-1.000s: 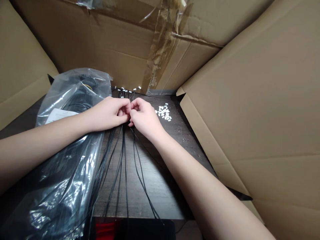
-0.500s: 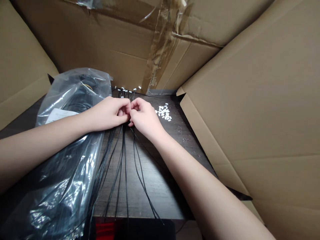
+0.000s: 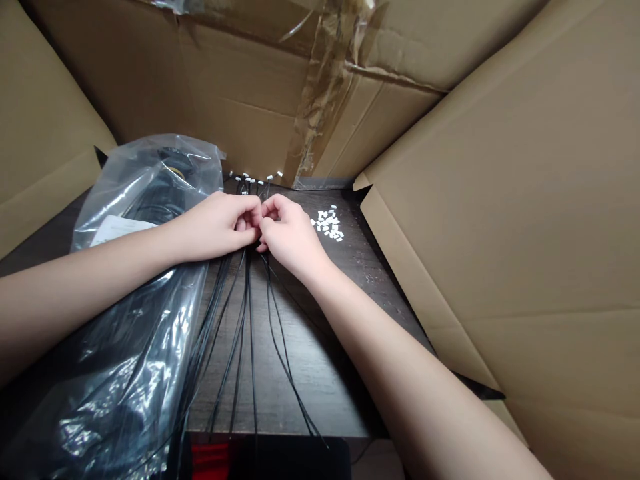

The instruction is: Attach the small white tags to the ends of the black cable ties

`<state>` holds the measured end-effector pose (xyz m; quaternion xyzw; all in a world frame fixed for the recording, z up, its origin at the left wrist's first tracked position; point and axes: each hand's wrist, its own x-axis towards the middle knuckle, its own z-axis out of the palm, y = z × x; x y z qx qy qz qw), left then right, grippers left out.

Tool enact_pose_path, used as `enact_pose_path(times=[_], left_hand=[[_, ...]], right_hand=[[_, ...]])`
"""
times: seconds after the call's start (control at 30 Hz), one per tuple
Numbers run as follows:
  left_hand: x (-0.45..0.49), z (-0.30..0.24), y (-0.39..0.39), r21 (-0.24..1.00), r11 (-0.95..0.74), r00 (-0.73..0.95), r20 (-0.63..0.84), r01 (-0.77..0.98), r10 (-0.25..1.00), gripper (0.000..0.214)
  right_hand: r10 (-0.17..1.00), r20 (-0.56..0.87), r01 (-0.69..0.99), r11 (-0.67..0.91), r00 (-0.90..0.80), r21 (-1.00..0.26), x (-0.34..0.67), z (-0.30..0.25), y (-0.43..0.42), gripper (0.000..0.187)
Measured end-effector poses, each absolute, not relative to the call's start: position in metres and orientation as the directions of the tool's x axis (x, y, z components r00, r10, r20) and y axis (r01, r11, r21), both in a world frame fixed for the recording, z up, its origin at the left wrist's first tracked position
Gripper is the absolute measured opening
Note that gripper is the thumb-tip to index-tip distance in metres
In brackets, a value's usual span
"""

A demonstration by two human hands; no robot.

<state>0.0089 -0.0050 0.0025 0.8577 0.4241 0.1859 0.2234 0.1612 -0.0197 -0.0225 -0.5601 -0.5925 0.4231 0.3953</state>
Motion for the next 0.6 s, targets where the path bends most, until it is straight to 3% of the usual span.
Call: enact_pose_path(times=[0.6], left_hand=[[0.0084,0.0003,-0.0042,0.53,-0.561,0.583,0.147,0.635,0.799,0.005]], right_hand=[[0.998,0.005,0.337,0.025,-0.06,-0.941,0.1609,-0.0228,-0.0207,0.018]])
